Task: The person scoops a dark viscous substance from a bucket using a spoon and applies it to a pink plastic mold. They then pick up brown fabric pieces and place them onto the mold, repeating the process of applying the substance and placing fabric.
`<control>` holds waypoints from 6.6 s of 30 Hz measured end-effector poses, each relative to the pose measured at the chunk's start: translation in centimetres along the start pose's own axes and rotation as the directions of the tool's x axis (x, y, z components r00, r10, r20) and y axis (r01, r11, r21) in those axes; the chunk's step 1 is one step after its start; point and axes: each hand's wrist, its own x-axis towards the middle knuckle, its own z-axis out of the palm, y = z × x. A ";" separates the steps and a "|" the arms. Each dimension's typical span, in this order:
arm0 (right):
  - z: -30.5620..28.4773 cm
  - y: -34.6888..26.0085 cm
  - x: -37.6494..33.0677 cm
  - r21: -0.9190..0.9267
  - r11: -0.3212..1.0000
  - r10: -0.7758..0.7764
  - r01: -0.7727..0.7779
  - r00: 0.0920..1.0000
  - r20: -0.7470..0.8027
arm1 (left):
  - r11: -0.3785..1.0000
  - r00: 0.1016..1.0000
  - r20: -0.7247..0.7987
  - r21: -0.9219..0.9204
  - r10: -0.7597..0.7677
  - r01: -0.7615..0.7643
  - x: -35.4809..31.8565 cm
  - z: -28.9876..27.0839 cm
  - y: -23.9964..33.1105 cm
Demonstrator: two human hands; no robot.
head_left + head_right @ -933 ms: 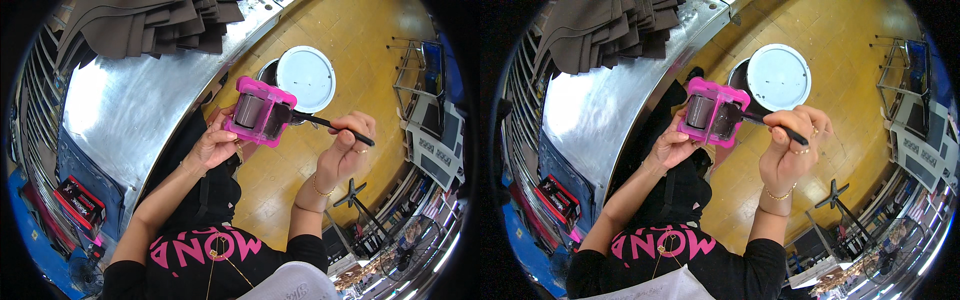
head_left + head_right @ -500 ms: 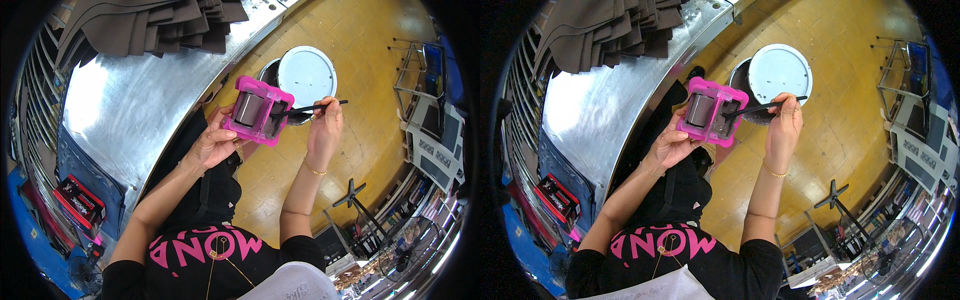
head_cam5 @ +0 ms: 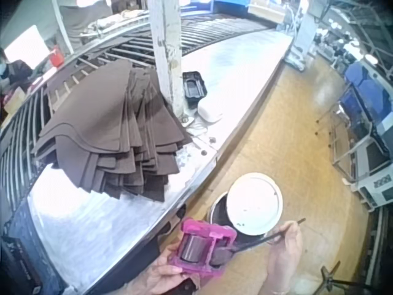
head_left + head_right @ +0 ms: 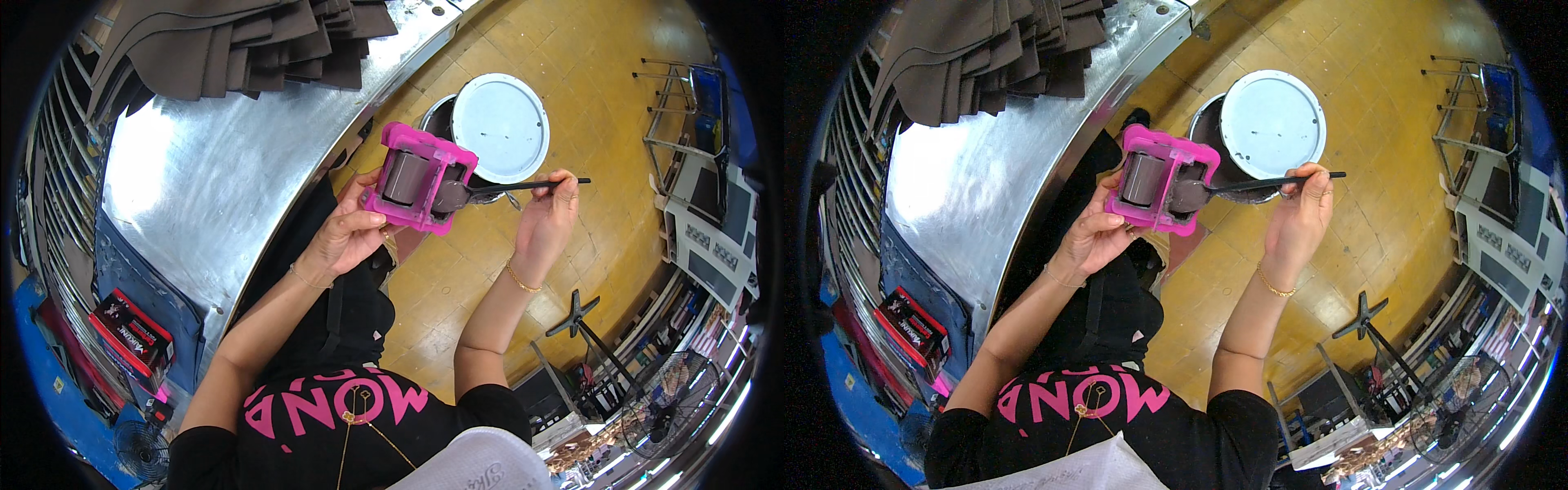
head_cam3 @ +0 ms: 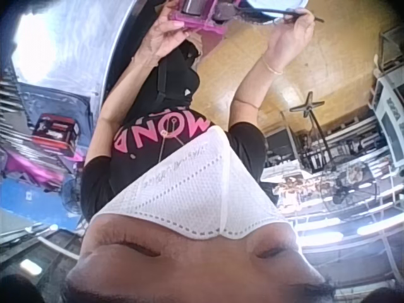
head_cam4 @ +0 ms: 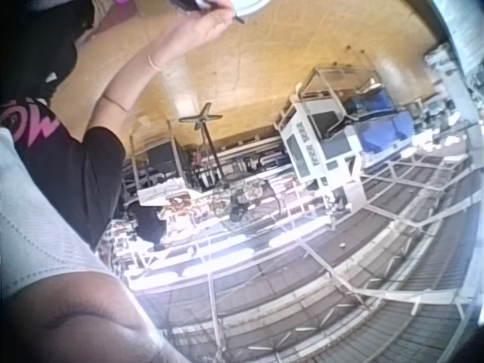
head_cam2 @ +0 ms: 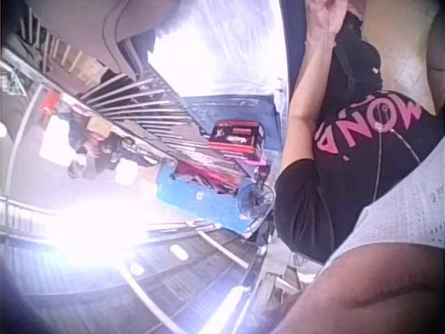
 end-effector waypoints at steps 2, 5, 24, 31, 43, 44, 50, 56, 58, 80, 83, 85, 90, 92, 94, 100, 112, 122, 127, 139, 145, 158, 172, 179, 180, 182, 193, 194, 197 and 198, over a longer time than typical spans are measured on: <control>-0.1 -0.4 0.1 0.017 1.000 -0.003 0.003 1.000 0.007 | 1.000 1.000 -0.005 -0.002 -0.013 0.013 0.0 -0.1 0.0; -0.6 -0.6 0.5 0.045 0.999 -0.013 0.013 1.000 -0.009 | 0.999 1.000 0.015 -0.025 -0.024 0.024 0.2 -0.2 -0.1; -7.9 3.0 3.4 0.049 0.997 0.063 -0.054 0.978 -0.200 | 0.998 0.997 -0.030 0.015 0.064 -0.064 3.1 -2.0 0.2; -13.0 15.0 5.2 -0.816 0.577 -0.124 -0.011 0.987 -0.100 | 0.997 0.995 -0.065 0.000 0.079 -0.079 3.4 -2.7 0.3; -11.3 21.5 0.8 -0.958 -0.075 -0.213 0.278 0.934 0.287 | 0.997 0.993 -0.091 -0.014 0.070 -0.071 3.3 -2.7 0.6; -11.5 21.2 0.8 -0.967 -0.070 -0.191 0.246 0.948 0.255 | 0.998 0.995 -0.082 -0.019 0.064 -0.066 3.2 -2.9 0.5; -12.4 19.6 -0.4 -0.985 -0.072 -0.187 0.157 0.968 0.168 | 0.998 0.995 -0.091 -0.028 0.050 -0.053 2.8 -2.6 0.1; -13.3 19.6 -0.1 -0.993 -0.085 -0.197 0.080 0.976 0.095 | 0.999 0.997 -0.063 -0.027 0.044 -0.046 2.7 -2.7 0.2; -13.6 19.5 -0.4 -0.993 -0.072 -0.140 0.092 0.985 0.101 | 0.998 0.997 -0.063 -0.034 0.047 -0.049 2.5 -2.8 0.1; -16.9 12.8 1.0 -0.475 0.866 -0.100 -0.156 0.876 -0.472 | 0.996 0.996 -0.071 -0.063 0.051 -0.055 1.7 -2.9 -0.1; -13.0 6.2 1.2 -0.185 0.979 0.000 -0.084 0.911 -0.413 | 0.997 0.996 -0.062 -0.046 0.060 -0.063 1.6 -3.0 -0.3; -8.6 2.5 0.8 -0.076 0.996 -0.062 0.042 0.957 -0.284 | 0.998 0.996 -0.059 -0.033 0.060 -0.062 1.6 -3.0 -0.4; 2.3 -3.4 -2.2 -0.521 0.724 -0.474 0.452 0.875 0.101 | 0.998 0.998 -0.035 -0.039 0.046 -0.047 1.6 -2.3 -0.5; 4.6 -4.3 -2.6 -0.629 0.471 -0.544 0.619 0.765 0.345 | 0.998 0.998 -0.044 -0.043 0.036 -0.038 1.6 -2.3 -0.6; 6.4 -4.7 -2.3 -0.628 0.199 -0.518 0.752 0.625 0.584 | 0.998 0.998 -0.047 -0.050 0.036 -0.039 1.4 -2.2 -0.7; 9.1 -3.6 -1.8 -0.643 0.055 -0.405 0.764 0.606 0.685 | 0.999 0.999 -0.024 -0.043 0.031 -0.032 1.0 -1.7 -0.7; 5.1 -0.3 0.8 -0.556 0.821 0.018 0.132 0.967 0.256 | 0.998 0.999 -0.024 -0.055 -0.022 0.021 0.4 -1.4 -0.2; 1.1 4.3 1.2 -0.123 0.973 0.206 -0.195 0.976 0.076 | 0.996 1.000 -0.009 -0.089 0.011 -0.012 0.5 -1.1 0.0; 1.0 3.2 0.4 -0.111 0.988 0.112 -0.109 0.994 0.019 | 0.998 1.000 -0.010 -0.056 0.027 -0.028 0.5 -1.2 -0.1; -0.6 0.6 1.0 -0.041 0.998 0.048 -0.048 0.999 0.003 | 0.995 1.000 -0.013 -0.099 -0.005 0.004 0.5 -1.0 -0.2; -1.5 0.8 1.5 0.025 0.997 0.066 -0.066 0.998 0.002 | 0.993 1.000 0.014 -0.118 -0.008 0.010 0.9 -1.0 -0.2; -5.1 0.3 2.4 0.059 0.998 0.030 -0.021 0.987 -0.155 | 0.990 0.999 0.016 -0.137 -0.037 0.039 3.0 -1.9 -0.9; -8.8 19.2 1.6 -0.988 -0.012 -0.160 0.153 0.975 0.153 | 0.998 0.994 -0.103 -0.054 0.028 -0.033 2.1 -4.5 0.3; -10.3 21.6 0.3 -0.979 -0.081 -0.185 0.185 0.963 0.197 | 0.997 0.994 -0.103 -0.065 0.044 -0.051 1.9 -4.8 0.2; -10.9 21.4 0.5 -0.995 -0.032 -0.193 0.099 0.976 0.103 | 0.995 0.994 -0.100 -0.079 0.046 -0.054 1.9 -4.8 0.2; -12.6 20.6 1.1 -0.995 0.070 -0.196 -0.075 0.977 -0.087 | 0.995 0.993 -0.110 -0.083 0.041 -0.050 2.0 -4.8 0.2; -19.3 10.7 1.3 0.197 0.949 0.309 -0.246 0.848 -0.431 | 0.994 0.998 -0.058 -0.110 0.008 -0.014 2.1 -3.7 -0.7; -18.1 9.2 1.5 0.218 0.947 0.305 -0.235 0.872 -0.383 | 0.994 0.999 -0.047 -0.109 0.006 -0.011 2.2 -3.7 -0.8; -12.6 4.6 2.1 0.171 0.978 0.157 -0.117 0.957 -0.242 | 0.994 1.000 -0.029 -0.105 -0.002 -0.001 2.2 -3.1 -1.0; -10.0 3.2 2.1 0.113 0.993 0.063 -0.042 0.980 -0.188 | 0.994 1.000 -0.025 -0.105 -0.005 0.002 2.2 -2.7 -1.1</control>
